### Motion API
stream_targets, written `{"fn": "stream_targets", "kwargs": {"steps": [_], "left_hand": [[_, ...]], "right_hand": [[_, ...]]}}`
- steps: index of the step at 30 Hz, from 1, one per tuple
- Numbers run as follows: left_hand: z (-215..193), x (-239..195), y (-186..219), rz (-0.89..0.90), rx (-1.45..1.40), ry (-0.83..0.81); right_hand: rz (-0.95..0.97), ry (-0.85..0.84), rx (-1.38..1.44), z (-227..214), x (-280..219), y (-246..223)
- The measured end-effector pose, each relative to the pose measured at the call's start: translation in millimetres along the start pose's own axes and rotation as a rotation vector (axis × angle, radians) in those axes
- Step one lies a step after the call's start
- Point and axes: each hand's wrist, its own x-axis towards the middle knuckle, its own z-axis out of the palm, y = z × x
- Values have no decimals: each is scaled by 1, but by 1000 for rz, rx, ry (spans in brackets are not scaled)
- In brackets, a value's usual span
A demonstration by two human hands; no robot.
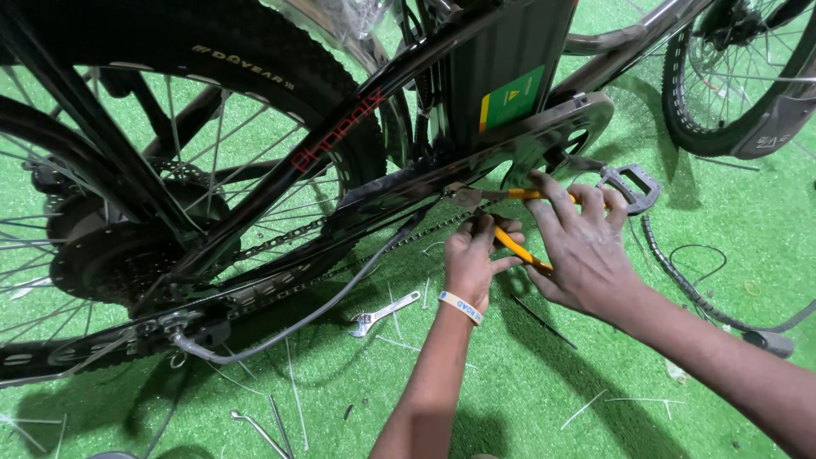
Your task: The person works on the rear wheel and chain of an electric bicycle. They use a wrench to tighten the axle nuts and then use pliers to adjust and secure the chain near the rear cassette.
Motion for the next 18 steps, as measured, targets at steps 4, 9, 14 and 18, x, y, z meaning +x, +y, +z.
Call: {"fn": "stream_targets", "kwargs": {"steps": [4, 9, 14, 18], "left_hand": [[3, 0, 1, 0, -15, 8], [3, 2, 0, 3, -22, 21], [3, 1, -1, -1, -67, 20], [10, -3, 2, -4, -103, 37]], "right_hand": [[-7, -4, 34, 5, 3, 7], [-14, -9, 44, 8, 3, 8], [-25, -60, -3, 2, 7, 9], [-41, -109, -60, -1, 8, 12]]}}
